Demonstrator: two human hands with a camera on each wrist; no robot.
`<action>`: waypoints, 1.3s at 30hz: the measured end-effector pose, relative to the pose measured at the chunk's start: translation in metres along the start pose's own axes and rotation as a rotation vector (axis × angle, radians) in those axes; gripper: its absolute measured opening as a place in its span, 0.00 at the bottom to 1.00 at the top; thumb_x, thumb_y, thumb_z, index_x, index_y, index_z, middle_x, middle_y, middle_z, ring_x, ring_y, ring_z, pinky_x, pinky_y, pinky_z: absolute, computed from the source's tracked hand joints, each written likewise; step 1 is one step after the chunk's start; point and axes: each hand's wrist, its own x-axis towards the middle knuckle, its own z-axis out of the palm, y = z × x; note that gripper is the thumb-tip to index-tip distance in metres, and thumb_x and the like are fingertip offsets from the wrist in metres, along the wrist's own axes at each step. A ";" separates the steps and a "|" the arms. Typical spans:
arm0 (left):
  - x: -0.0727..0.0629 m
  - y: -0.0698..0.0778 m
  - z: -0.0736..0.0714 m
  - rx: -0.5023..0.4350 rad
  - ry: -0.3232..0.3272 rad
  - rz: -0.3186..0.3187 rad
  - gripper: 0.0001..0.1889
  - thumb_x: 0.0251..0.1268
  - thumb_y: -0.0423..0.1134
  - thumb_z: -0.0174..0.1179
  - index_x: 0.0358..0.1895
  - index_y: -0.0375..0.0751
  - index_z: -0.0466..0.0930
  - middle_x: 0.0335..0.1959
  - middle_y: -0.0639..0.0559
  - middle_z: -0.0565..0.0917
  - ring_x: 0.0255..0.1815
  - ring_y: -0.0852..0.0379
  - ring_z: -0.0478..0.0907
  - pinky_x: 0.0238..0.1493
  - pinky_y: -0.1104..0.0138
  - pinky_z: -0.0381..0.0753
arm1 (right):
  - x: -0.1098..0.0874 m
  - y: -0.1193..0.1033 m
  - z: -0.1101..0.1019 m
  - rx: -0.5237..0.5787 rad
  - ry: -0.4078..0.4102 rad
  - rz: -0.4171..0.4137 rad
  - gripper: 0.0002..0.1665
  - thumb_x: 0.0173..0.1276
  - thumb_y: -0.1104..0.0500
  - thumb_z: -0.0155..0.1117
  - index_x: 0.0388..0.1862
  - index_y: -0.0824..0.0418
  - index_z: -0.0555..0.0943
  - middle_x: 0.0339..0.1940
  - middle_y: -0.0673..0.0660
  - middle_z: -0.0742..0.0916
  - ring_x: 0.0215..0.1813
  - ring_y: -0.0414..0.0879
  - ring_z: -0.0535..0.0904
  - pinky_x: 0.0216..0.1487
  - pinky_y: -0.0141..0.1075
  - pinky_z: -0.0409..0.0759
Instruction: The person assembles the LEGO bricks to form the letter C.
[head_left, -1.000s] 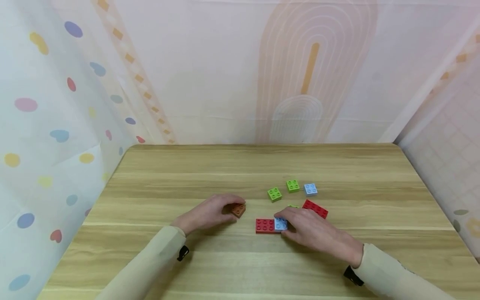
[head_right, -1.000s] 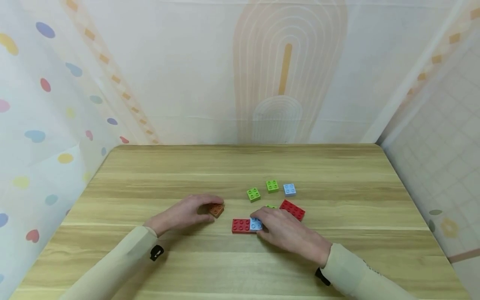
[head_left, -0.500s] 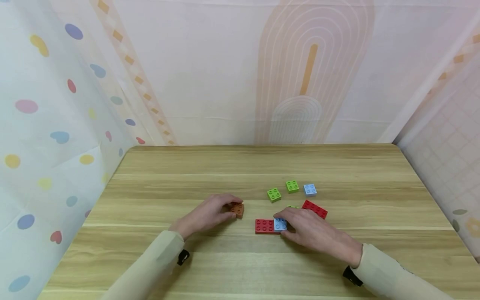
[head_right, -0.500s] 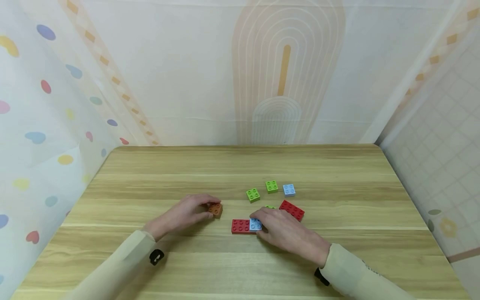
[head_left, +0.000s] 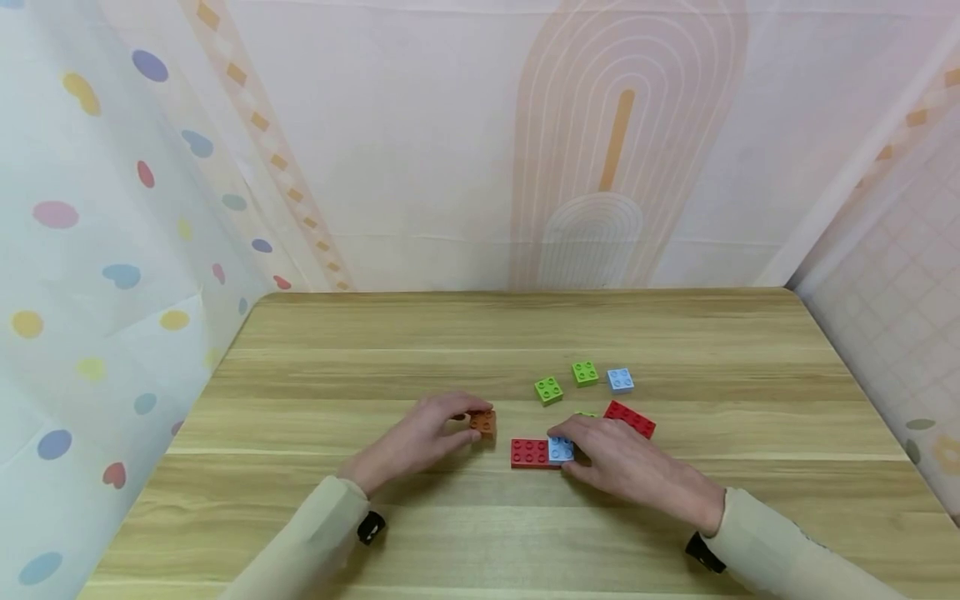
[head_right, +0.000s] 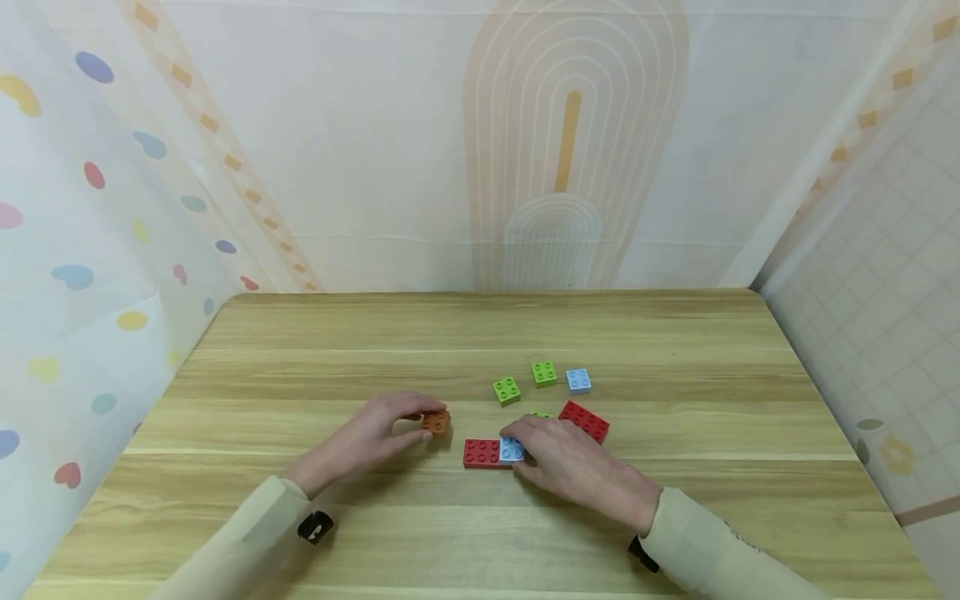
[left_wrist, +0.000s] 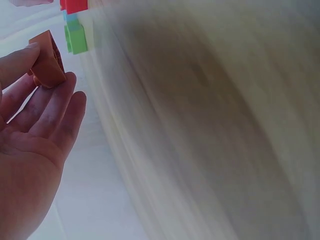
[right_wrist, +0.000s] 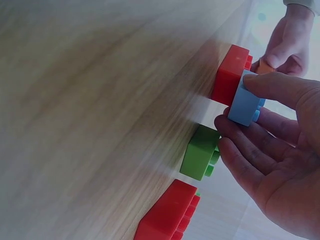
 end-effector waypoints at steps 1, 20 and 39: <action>0.000 0.001 0.001 0.002 0.001 -0.005 0.22 0.68 0.41 0.64 0.63 0.44 0.77 0.60 0.50 0.80 0.62 0.50 0.75 0.66 0.48 0.70 | 0.000 0.000 0.000 -0.001 0.001 -0.001 0.23 0.66 0.56 0.71 0.58 0.60 0.80 0.51 0.51 0.85 0.48 0.41 0.80 0.48 0.42 0.82; 0.003 0.020 0.009 -0.022 0.007 0.022 0.21 0.70 0.41 0.63 0.64 0.45 0.77 0.61 0.50 0.79 0.61 0.52 0.75 0.63 0.53 0.75 | 0.000 0.002 0.000 0.007 -0.003 -0.015 0.23 0.66 0.56 0.71 0.58 0.60 0.80 0.51 0.51 0.85 0.47 0.40 0.80 0.49 0.41 0.82; 0.006 0.026 0.021 -0.049 -0.035 0.054 0.21 0.68 0.39 0.64 0.62 0.41 0.77 0.58 0.52 0.81 0.59 0.56 0.77 0.61 0.59 0.77 | 0.001 0.004 0.001 0.024 0.003 -0.031 0.22 0.65 0.57 0.71 0.57 0.60 0.80 0.51 0.51 0.85 0.45 0.37 0.80 0.46 0.37 0.83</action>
